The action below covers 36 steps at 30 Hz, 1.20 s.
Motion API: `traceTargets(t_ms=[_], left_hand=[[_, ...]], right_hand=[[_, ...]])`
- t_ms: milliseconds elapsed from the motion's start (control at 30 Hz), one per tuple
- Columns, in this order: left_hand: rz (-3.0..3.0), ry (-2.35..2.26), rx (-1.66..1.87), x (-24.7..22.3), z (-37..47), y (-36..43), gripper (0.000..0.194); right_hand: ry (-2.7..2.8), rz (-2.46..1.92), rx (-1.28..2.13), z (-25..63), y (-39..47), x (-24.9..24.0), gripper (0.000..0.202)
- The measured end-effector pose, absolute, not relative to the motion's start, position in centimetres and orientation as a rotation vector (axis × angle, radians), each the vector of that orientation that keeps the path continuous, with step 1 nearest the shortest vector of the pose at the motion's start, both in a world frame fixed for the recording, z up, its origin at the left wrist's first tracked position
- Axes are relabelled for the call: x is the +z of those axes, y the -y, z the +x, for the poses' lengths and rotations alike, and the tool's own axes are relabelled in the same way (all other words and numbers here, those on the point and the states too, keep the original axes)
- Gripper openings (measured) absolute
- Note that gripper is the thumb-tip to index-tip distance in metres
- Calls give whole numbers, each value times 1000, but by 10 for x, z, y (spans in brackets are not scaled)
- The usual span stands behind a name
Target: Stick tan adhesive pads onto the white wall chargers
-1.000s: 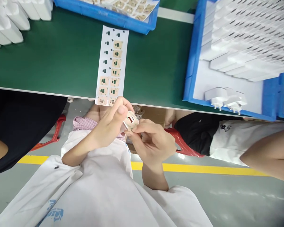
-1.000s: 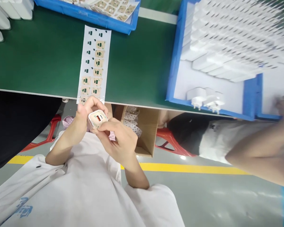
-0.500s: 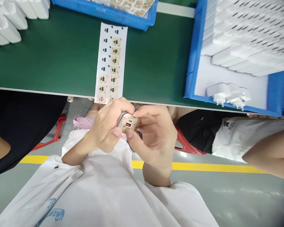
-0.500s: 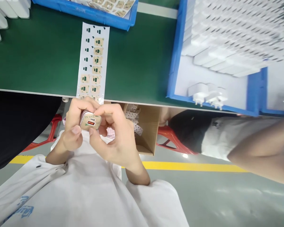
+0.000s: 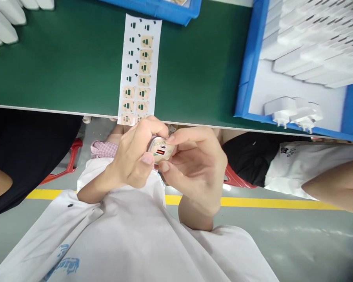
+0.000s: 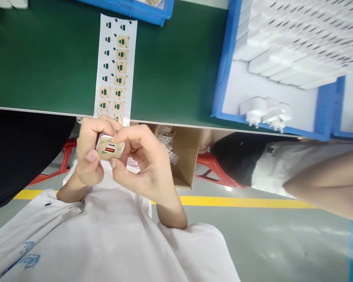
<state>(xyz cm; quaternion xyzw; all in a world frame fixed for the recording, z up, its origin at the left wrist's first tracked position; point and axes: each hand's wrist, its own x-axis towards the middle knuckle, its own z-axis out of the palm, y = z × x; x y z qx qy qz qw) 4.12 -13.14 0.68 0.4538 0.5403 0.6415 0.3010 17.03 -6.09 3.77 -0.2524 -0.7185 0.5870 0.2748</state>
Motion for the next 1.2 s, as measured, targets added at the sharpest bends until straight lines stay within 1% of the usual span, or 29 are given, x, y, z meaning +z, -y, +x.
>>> traceTargets(t_ms=[100, 267, 433, 567, 733, 833, 967, 1200], left_hand=[[1217, -1466, 1683, 2, 40, 128, 49], [1366, -1366, 1856, -8, 40, 121, 36], [1306, -1284, 1779, -7, 41, 121, 39], [1301, -1206, 1787, -2, 41, 121, 32], [1354, -1299, 1796, 2, 38, 121, 32], [1359, -1301, 1752, 1, 36, 123, 32], [1436, -1411, 1753, -2, 36, 121, 37], [1501, -1365, 1862, -2, 37, 116, 30]], right_hand=[[1884, -666, 1633, 170, 59, 36, 20], [1758, -581, 1728, 169, 56, 32, 21], [1726, -557, 1792, 171, 52, 30, 15], [1715, -608, 1782, 173, 53, 32, 17], [1736, -579, 1800, 171, 54, 36, 22], [1752, -571, 1826, 170, 49, 37, 20], [1733, -575, 1852, 169, 48, 36, 20], [1743, -644, 1848, 172, 50, 34, 20]])
